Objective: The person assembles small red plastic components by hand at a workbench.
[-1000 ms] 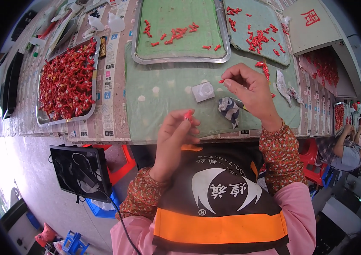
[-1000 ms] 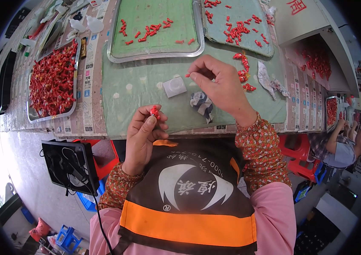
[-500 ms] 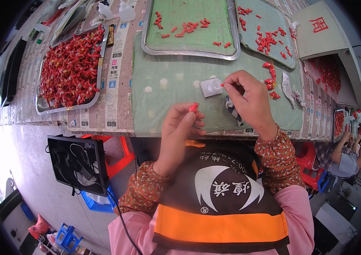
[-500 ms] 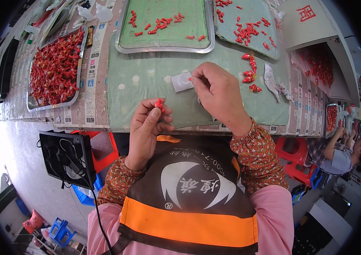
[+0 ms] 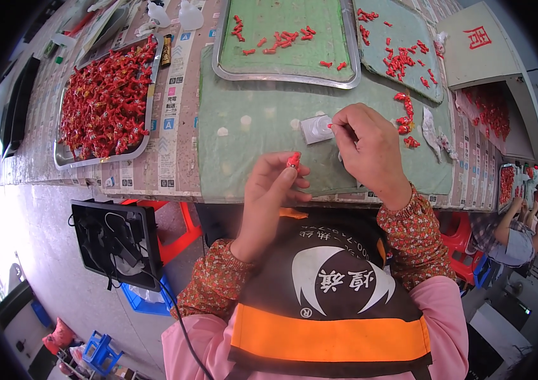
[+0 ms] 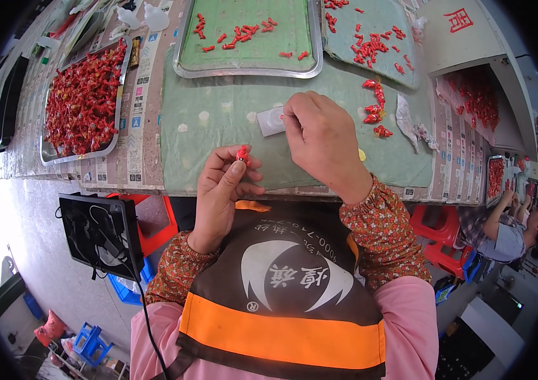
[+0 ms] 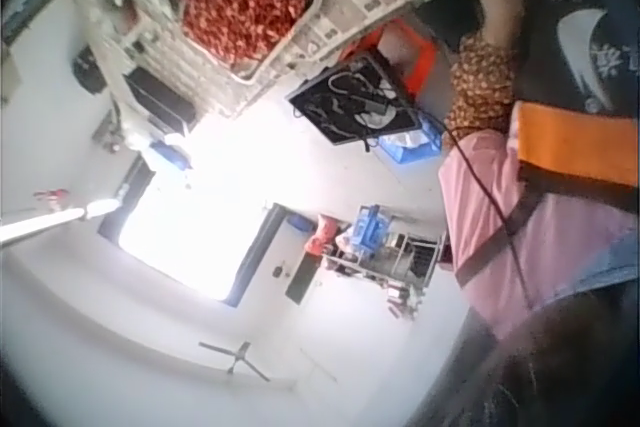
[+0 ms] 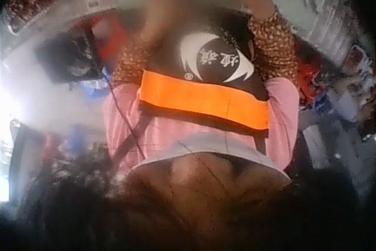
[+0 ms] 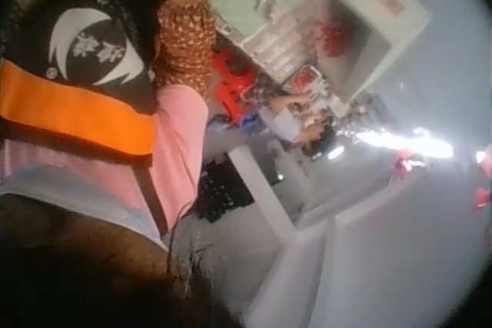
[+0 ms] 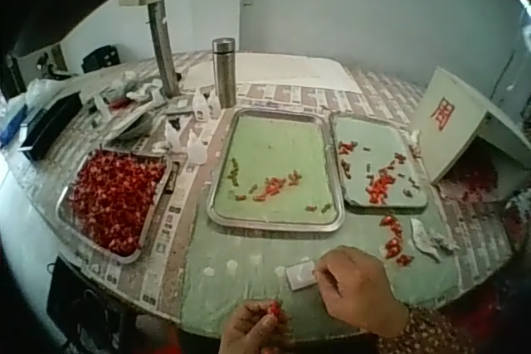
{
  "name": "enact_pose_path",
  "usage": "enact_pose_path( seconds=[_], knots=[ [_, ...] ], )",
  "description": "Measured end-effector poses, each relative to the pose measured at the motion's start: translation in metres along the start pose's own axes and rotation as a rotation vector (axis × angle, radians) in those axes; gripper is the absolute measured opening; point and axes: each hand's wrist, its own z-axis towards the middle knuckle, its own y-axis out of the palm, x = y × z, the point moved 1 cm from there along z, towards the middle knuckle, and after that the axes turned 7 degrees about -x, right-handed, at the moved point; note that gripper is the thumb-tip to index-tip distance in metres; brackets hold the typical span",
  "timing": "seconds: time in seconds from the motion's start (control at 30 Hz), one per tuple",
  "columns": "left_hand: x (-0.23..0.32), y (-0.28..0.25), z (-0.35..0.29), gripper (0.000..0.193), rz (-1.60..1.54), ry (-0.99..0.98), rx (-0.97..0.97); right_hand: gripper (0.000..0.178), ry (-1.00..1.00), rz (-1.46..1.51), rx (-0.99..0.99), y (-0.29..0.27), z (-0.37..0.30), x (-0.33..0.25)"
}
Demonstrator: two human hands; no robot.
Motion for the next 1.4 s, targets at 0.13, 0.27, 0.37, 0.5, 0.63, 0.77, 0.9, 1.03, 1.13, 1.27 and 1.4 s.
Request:
enact_pose_path(
  seconds=[0.13, 0.27, 0.37, 0.5, 0.63, 0.77, 0.9, 1.03, 1.13, 1.27, 1.4],
  knots=[
    [0.001, 0.001, 0.0, 0.027, 0.007, -0.007, 0.001, 0.012, -0.009, -0.029, -0.011, -0.002, 0.001, -0.002],
    [0.001, 0.001, -0.001, 0.027, 0.007, -0.013, 0.0, 0.011, 0.013, 0.01, 0.0, -0.007, -0.001, 0.001],
    [0.001, 0.002, -0.001, 0.027, 0.009, -0.022, 0.006, 0.01, 0.032, 0.043, -0.002, -0.008, -0.002, 0.002],
    [0.001, 0.002, -0.001, 0.026, 0.014, -0.017, 0.004, 0.009, 0.088, 0.159, -0.012, -0.006, -0.005, 0.004],
    [0.001, 0.002, -0.001, 0.026, 0.003, -0.025, 0.014, 0.006, 0.327, 0.56, -0.11, -0.009, -0.01, 0.01],
    [0.001, 0.004, -0.003, 0.026, -0.019, -0.019, 0.008, 0.007, 0.549, 1.171, -0.182, -0.012, -0.02, 0.019],
    [0.0, 0.006, -0.004, 0.024, -0.013, -0.005, 0.01, 0.011, 0.697, 1.596, -0.227, -0.005, -0.036, 0.026],
    [-0.003, 0.006, -0.004, 0.023, 0.016, 0.024, -0.002, 0.01, 0.722, 1.704, -0.227, -0.001, -0.046, 0.019],
    [-0.003, 0.006, -0.003, 0.022, 0.045, 0.028, -0.004, 0.008, 0.762, 1.682, -0.238, -0.001, -0.05, 0.011],
    [-0.002, 0.01, -0.004, 0.02, 0.036, 0.025, 0.019, 0.009, 0.735, 1.589, -0.248, -0.004, -0.052, -0.001],
    [-0.005, 0.01, -0.005, 0.02, 0.059, 0.049, 0.031, 0.009, 0.611, 1.42, -0.211, -0.001, -0.053, -0.014]
  ],
)
